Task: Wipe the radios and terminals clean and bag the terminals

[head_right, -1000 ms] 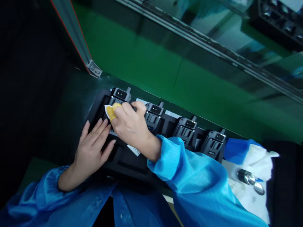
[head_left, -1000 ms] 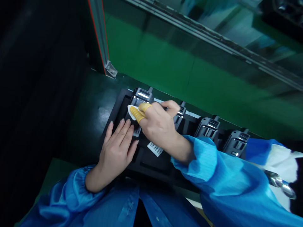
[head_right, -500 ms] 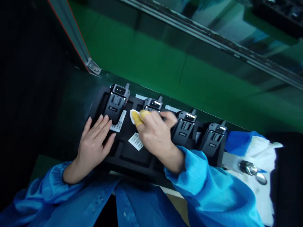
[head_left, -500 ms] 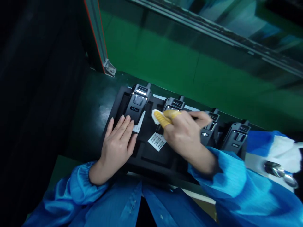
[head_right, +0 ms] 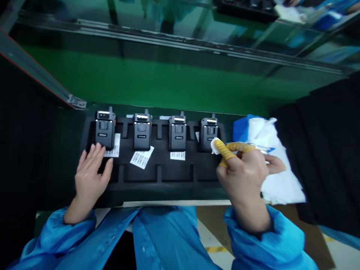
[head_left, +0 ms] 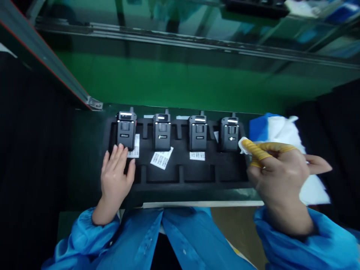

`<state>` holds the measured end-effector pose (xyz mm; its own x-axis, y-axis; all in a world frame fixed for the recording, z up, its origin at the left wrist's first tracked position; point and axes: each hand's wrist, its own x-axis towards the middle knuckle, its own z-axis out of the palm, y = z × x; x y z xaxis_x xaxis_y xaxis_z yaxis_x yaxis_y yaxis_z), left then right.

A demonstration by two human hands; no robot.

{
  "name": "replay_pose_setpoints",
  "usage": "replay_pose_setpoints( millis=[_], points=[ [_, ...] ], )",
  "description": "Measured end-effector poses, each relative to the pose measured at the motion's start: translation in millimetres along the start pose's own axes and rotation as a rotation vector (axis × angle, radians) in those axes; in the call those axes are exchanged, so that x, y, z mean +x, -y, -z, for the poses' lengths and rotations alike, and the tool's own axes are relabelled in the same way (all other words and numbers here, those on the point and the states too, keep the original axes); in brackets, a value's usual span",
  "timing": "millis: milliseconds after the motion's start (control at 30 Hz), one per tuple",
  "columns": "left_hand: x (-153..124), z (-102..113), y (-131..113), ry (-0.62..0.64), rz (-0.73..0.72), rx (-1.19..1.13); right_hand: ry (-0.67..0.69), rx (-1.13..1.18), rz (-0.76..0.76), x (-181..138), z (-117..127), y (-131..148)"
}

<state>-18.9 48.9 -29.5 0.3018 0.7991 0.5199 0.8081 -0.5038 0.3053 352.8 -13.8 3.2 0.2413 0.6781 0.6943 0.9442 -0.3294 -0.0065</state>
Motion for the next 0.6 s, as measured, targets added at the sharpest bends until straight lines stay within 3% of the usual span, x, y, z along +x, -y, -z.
replay_pose_setpoints(
  millis=[100, 333, 467, 600],
  points=[
    [1, -2, 1, -0.014, 0.008, -0.002, 0.097, -0.072, 0.079, -8, 23, -24],
    [2, 0, 0, -0.113, -0.011, -0.034, 0.194, -0.123, -0.100, -37, 54, -69],
    [6, 0, -5, -0.164, 0.037, -0.080, 0.253, -0.106, -0.177, -65, 48, -90],
    [12, 8, -15, -0.119, 0.122, -0.053, 0.383, -0.079, -0.170, -101, 30, -97]
  ],
)
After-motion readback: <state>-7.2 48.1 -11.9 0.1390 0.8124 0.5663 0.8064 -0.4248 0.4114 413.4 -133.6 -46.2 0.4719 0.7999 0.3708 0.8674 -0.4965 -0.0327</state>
